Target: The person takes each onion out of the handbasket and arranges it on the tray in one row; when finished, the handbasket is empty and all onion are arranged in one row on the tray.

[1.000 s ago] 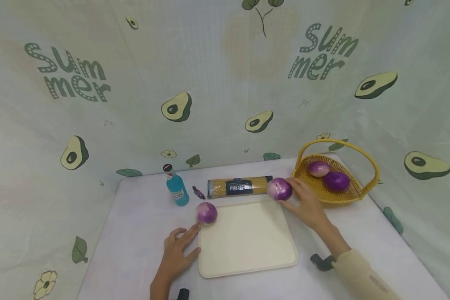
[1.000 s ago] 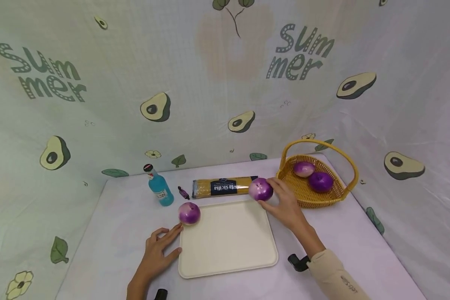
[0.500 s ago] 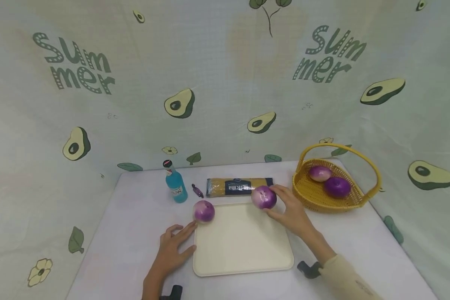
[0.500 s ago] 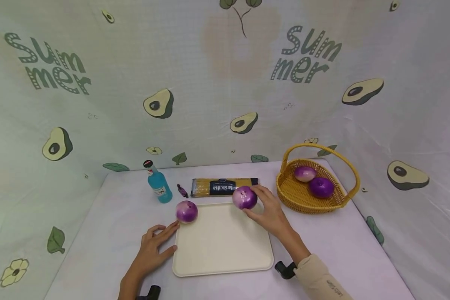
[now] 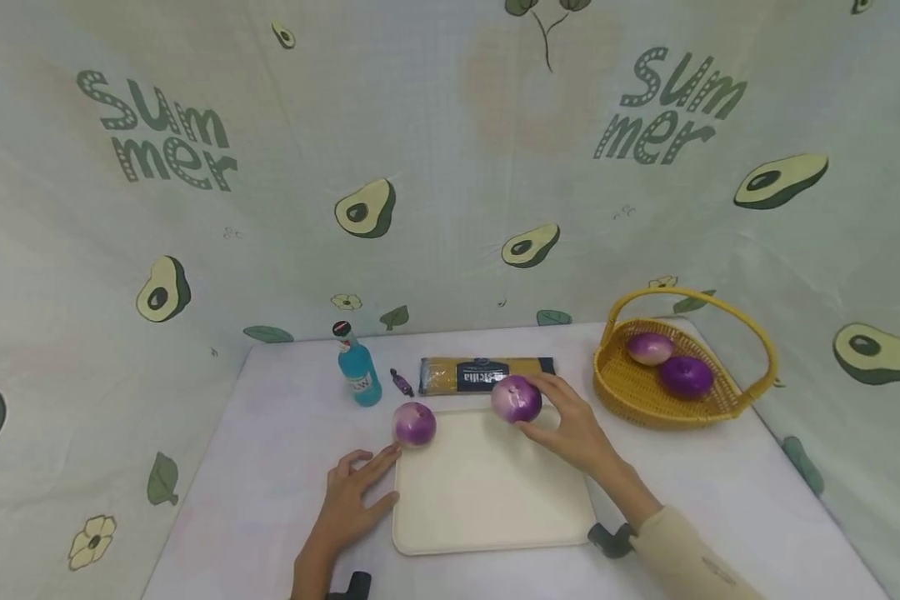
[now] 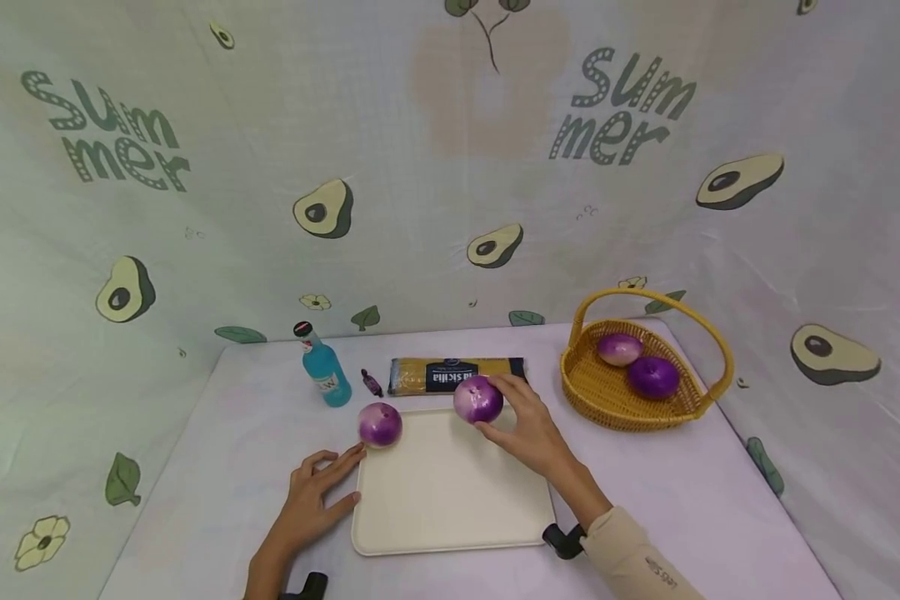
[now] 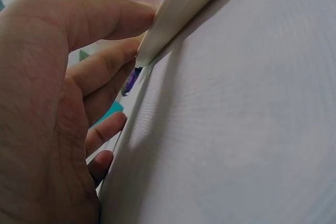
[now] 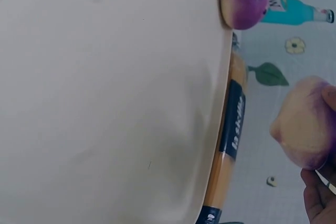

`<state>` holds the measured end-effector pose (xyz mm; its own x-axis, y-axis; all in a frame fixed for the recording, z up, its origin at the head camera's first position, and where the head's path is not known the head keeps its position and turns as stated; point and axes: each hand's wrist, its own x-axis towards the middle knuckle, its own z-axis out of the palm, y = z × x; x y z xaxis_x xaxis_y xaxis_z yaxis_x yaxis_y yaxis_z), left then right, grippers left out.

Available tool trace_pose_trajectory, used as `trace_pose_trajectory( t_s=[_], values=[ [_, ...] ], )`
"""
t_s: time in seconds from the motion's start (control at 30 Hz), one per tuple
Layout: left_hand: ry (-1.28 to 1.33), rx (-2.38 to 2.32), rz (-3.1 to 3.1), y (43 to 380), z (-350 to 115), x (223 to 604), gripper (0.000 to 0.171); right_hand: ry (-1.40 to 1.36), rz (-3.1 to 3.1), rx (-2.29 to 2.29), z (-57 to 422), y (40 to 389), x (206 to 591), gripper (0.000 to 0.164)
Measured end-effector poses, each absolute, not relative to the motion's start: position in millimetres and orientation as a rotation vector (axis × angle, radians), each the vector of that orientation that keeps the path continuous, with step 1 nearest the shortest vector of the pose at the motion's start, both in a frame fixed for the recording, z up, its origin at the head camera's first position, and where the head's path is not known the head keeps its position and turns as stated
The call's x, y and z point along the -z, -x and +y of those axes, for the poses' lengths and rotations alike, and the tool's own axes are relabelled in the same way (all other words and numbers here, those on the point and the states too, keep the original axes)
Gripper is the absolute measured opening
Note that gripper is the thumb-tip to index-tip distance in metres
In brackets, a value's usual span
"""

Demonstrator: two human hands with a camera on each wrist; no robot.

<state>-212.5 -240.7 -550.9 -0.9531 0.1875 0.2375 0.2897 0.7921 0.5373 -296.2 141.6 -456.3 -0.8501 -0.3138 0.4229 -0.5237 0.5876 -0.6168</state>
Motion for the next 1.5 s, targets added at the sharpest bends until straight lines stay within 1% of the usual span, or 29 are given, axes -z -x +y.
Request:
trace_pose_trajectory(
  t_s=[0.33,0.77,1.5],
  values=[
    [0.403,0.847,-2.807,215.5,-239.7,549.6,0.065,-0.729,-2.523,-1.121,131.7,302.7,455.5,0.076],
    [0.401,0.837,-2.804,210.0,-241.7,554.0,0.064,-0.709,-2.625,-1.162,116.9,303.1,464.1,0.076],
    [0.419,0.807,-2.786,212.9,-242.5,555.0,0.066,-0.748,-2.702,-1.224,91.8,308.6,476.2,0.074]
  ],
)
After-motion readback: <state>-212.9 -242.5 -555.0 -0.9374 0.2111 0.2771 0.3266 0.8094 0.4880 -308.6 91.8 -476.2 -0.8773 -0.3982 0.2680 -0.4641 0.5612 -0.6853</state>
